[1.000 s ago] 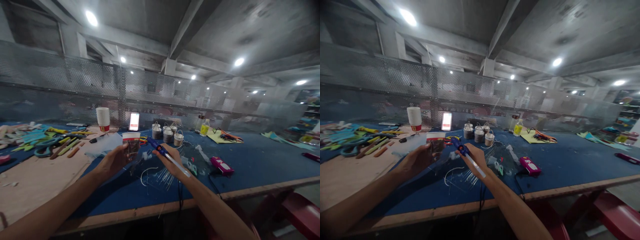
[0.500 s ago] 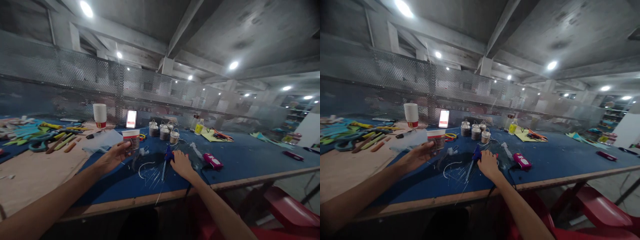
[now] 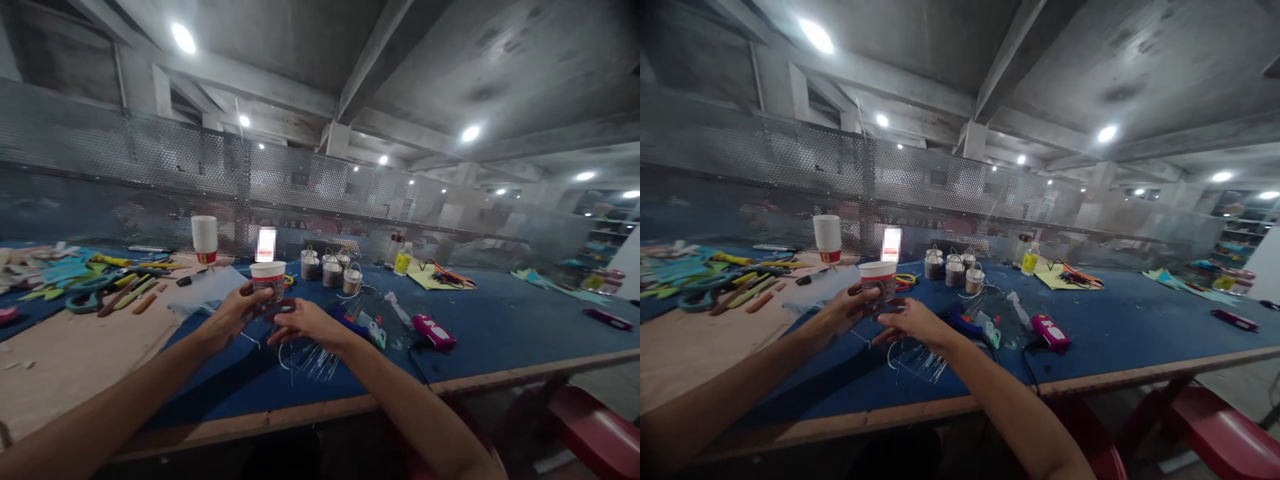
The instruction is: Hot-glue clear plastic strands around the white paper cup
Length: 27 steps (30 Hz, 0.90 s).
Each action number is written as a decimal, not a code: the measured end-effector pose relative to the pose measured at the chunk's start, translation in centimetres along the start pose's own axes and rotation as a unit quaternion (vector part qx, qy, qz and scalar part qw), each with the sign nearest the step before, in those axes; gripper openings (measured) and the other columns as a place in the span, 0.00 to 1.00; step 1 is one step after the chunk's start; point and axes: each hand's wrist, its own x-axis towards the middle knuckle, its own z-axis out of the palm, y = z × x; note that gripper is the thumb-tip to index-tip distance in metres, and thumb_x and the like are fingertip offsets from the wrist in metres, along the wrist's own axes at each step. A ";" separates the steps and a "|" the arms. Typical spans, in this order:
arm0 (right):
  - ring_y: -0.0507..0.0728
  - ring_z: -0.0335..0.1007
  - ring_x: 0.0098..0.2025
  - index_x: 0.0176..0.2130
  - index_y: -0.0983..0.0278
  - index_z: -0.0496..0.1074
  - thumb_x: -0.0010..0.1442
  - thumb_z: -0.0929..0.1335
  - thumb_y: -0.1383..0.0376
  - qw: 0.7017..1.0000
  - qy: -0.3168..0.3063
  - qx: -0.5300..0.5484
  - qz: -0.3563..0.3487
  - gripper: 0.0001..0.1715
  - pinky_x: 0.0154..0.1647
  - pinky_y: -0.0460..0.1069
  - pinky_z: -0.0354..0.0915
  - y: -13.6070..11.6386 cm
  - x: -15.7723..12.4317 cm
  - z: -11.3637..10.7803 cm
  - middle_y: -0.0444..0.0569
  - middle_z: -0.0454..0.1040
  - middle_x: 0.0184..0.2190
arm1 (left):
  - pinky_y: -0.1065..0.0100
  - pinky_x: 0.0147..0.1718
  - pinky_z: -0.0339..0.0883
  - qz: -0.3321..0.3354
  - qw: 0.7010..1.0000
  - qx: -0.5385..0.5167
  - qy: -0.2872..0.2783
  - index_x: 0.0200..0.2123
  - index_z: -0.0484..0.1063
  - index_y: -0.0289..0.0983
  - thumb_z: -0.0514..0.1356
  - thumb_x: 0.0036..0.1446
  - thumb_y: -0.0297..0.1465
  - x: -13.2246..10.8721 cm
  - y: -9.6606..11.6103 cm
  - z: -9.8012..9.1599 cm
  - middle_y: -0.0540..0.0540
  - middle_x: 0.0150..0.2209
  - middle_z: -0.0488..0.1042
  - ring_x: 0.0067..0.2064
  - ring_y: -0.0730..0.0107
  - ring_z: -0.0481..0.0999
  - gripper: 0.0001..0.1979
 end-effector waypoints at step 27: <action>0.58 0.79 0.49 0.37 0.61 0.81 0.68 0.73 0.58 0.898 0.289 -0.227 -0.241 0.10 0.59 0.54 0.69 0.7 0.4 -3.8 0.48 0.84 0.43 | 0.56 0.55 0.77 -0.041 0.998 0.030 -0.022 0.53 0.86 0.42 0.78 0.55 0.41 -1.5 -0.9 0.6 0.39 0.57 0.87 0.57 0.49 0.84 0.23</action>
